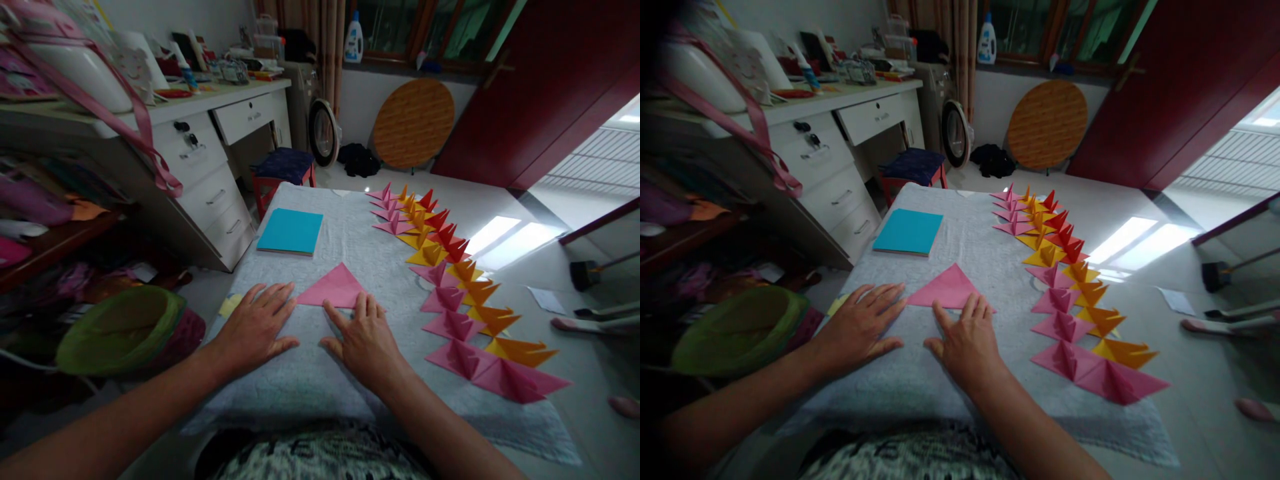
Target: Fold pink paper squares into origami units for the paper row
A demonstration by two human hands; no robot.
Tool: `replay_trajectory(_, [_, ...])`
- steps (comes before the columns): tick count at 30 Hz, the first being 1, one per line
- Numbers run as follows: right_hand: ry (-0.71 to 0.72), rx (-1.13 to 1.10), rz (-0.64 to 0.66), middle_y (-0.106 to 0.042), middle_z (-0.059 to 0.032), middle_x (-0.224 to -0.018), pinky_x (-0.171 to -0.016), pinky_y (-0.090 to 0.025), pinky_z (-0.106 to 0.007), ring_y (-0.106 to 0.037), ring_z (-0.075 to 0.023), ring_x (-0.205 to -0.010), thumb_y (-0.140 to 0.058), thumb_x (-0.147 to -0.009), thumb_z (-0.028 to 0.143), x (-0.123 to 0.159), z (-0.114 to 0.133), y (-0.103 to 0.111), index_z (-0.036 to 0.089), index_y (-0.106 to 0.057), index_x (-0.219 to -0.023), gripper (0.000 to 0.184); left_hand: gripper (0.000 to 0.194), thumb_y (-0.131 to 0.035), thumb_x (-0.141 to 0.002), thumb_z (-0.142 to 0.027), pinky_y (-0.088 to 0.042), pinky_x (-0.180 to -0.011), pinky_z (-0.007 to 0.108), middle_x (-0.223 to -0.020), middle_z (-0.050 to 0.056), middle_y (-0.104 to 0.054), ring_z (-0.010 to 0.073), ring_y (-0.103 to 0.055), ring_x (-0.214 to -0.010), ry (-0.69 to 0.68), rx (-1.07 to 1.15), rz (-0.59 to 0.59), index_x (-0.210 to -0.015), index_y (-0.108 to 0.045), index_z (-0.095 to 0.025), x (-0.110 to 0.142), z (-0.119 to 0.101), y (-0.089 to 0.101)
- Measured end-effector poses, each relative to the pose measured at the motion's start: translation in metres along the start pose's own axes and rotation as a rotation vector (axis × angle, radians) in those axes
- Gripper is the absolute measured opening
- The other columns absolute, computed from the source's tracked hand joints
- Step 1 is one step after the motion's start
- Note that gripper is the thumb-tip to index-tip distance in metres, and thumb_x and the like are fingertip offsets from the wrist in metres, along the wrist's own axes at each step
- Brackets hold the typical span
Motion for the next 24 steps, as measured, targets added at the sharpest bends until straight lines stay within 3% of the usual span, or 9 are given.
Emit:
replay_trajectory(3, [0.011,0.004,0.004,-0.050,-0.0249,-0.144,-0.097,-0.039,-0.065,-0.049,-0.0443,-0.128,-0.061,-0.087,0.062,-0.001,0.003,-0.001,0.035,-0.044,-0.150,0.071,0.051,-0.058,-0.093,-0.051,-0.026,-0.115,0.052,-0.144,0.013,-0.056,0.0329,-0.046,-0.135,-0.033,0.042,-0.047,-0.135,-0.060,-0.020,-0.014,-0.019,0.004])
replay_trajectory(7, [0.028,-0.004,-0.037,-0.051,-0.0258,-0.144,-0.098,-0.039,-0.067,-0.049,-0.0464,-0.129,-0.065,-0.085,0.060,0.000,0.002,-0.004,0.033,-0.048,-0.148,0.070,0.047,-0.055,-0.097,-0.041,-0.027,-0.115,0.049,-0.140,0.010,-0.060,0.0288,-0.049,-0.131,-0.095,0.118,-0.015,-0.139,-0.054,-0.020,-0.025,-0.035,-0.007])
replay_trajectory(15, [0.001,-0.038,-0.110,-0.043,-0.0278,-0.151,-0.106,-0.035,-0.064,-0.041,-0.0462,-0.138,-0.064,-0.089,0.054,0.016,-0.024,-0.013,0.019,-0.053,-0.144,0.066,0.048,-0.062,-0.094,-0.042,-0.039,-0.108,0.046,-0.134,0.013,-0.061,0.0296,-0.054,-0.124,-0.027,0.129,0.020,-0.133,-0.058,-0.016,-0.013,-0.020,-0.007])
replay_trajectory(24, [-0.114,0.020,-0.127,-0.044,-0.0294,-0.150,-0.107,-0.038,-0.059,-0.040,-0.0462,-0.139,-0.065,-0.090,0.047,0.043,-0.063,-0.021,0.010,-0.054,-0.142,0.065,0.045,-0.061,-0.093,-0.041,-0.048,-0.100,0.044,-0.130,0.018,-0.063,0.0316,-0.058,-0.120,0.057,0.044,0.013,-0.128,-0.061,-0.013,0.003,-0.008,-0.013])
Point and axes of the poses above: each hand's wrist, its own x-axis away from the middle knuckle, its own y-axis out of the back of the hand, z = x × y, the point moved 6 cm from there along -x, towards the middle knuckle
